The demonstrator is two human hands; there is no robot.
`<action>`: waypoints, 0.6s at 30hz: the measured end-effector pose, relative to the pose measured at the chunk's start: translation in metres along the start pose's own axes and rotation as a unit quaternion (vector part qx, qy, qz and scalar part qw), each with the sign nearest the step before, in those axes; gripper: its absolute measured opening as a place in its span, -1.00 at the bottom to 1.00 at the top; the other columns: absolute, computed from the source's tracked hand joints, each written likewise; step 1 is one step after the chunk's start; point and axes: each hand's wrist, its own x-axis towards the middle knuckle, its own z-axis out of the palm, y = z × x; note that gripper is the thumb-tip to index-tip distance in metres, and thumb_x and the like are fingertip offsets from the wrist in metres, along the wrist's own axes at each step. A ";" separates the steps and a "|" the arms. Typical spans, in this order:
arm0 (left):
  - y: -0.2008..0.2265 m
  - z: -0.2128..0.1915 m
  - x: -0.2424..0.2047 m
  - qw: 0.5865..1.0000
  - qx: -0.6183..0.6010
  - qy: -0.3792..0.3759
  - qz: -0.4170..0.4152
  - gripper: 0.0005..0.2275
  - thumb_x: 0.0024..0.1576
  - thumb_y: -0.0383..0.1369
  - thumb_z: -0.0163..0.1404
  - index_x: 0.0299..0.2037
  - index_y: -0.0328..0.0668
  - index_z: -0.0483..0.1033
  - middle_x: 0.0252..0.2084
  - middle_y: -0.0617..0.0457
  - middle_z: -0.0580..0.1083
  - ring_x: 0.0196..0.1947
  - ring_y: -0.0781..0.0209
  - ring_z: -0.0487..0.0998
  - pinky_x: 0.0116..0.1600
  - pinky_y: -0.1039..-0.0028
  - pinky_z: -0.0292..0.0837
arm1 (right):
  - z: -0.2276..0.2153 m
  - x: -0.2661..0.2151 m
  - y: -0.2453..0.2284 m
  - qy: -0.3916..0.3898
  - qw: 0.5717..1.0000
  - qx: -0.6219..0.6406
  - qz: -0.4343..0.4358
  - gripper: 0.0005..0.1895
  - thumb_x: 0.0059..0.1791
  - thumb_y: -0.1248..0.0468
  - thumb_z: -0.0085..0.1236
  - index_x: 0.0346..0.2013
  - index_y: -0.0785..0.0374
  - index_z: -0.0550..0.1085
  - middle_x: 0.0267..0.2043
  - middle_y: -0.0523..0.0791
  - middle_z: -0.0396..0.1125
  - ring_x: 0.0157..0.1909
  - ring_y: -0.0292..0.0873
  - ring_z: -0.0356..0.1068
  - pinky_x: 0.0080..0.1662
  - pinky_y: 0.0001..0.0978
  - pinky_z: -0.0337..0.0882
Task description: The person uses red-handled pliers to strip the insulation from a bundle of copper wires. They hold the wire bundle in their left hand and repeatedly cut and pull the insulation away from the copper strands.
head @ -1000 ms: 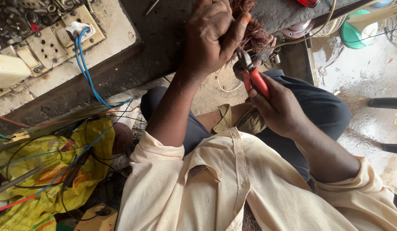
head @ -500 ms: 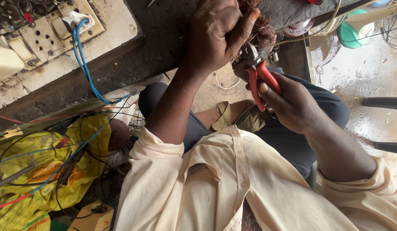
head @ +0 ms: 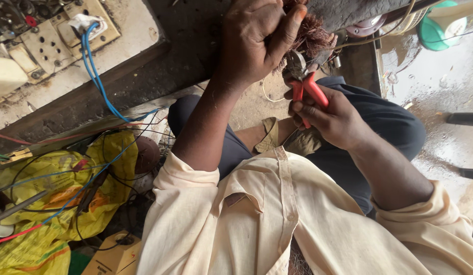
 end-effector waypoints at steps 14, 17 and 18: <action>-0.004 0.002 -0.002 0.997 -0.042 -0.030 -0.056 -0.80 0.38 -0.48 0.05 -0.34 -0.27 0.54 -0.50 0.09 0.46 -0.53 0.34 0.50 -0.43 0.56 0.31 | 0.014 0.025 0.039 0.029 0.995 0.013 -0.095 -0.66 0.09 0.42 0.14 0.17 0.34 0.39 -0.13 -0.23 0.36 -0.08 -0.42 0.34 0.01 -0.51 0.42; -0.007 -0.002 -0.008 0.997 -0.035 -0.054 -0.037 -0.80 0.45 -0.45 0.00 -0.26 -0.29 0.54 -0.43 0.06 0.47 -0.46 0.30 0.52 -0.38 0.54 0.33 | 0.011 0.031 0.040 0.047 0.988 -0.074 -0.129 -0.69 0.09 0.40 0.19 0.13 0.33 0.44 -0.16 -0.18 0.44 -0.15 -0.38 0.41 -0.05 -0.49 0.47; -0.009 0.000 -0.009 0.997 -0.036 -0.052 -0.050 -0.78 0.42 -0.46 0.03 -0.33 -0.28 0.51 -0.48 0.07 0.44 -0.50 0.31 0.48 -0.41 0.54 0.28 | 0.009 0.034 0.040 0.047 0.984 -0.094 -0.145 -0.70 0.08 0.40 0.20 0.11 0.33 0.45 -0.20 -0.17 0.45 -0.19 -0.38 0.42 -0.08 -0.49 0.47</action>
